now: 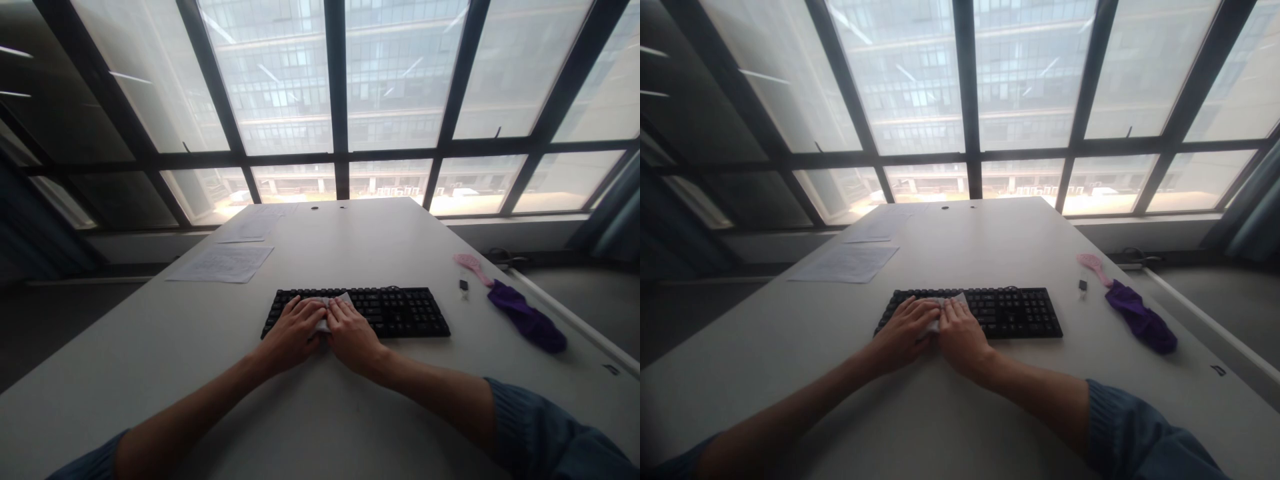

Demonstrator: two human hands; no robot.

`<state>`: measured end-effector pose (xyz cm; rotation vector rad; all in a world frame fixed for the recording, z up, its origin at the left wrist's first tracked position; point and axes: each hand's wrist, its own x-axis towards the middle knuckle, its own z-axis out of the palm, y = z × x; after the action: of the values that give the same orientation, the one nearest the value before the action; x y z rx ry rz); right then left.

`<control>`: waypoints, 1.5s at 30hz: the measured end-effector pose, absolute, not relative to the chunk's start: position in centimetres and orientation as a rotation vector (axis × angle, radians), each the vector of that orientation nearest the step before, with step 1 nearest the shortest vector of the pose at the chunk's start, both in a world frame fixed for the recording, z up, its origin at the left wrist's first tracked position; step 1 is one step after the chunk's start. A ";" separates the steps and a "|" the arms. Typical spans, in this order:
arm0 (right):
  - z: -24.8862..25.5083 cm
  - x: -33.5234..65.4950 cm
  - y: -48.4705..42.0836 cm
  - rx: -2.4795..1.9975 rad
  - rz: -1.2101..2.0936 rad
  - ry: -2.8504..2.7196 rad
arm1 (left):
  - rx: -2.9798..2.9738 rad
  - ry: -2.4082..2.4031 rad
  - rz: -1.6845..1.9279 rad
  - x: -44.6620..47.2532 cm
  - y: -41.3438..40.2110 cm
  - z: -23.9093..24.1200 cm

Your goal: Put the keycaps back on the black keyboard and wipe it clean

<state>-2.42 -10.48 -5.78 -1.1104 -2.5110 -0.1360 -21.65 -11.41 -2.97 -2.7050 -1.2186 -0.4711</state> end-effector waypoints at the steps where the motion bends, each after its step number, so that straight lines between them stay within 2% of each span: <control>1: -5.8 -2.4 -10.5 -1.111 -0.137 -2.511 | -2.707 -1.222 -0.465 -21.7 -11.4 -3.0; 45: -6.6 -2.5 -10.5 -1.085 -0.200 -2.473 | -2.634 -1.179 -0.500 -22.0 -11.2 -5.1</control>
<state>-2.52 -10.49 -6.63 -1.0845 -2.4729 -0.2001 -22.01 -11.23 -5.05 -2.6343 -1.1793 -0.5004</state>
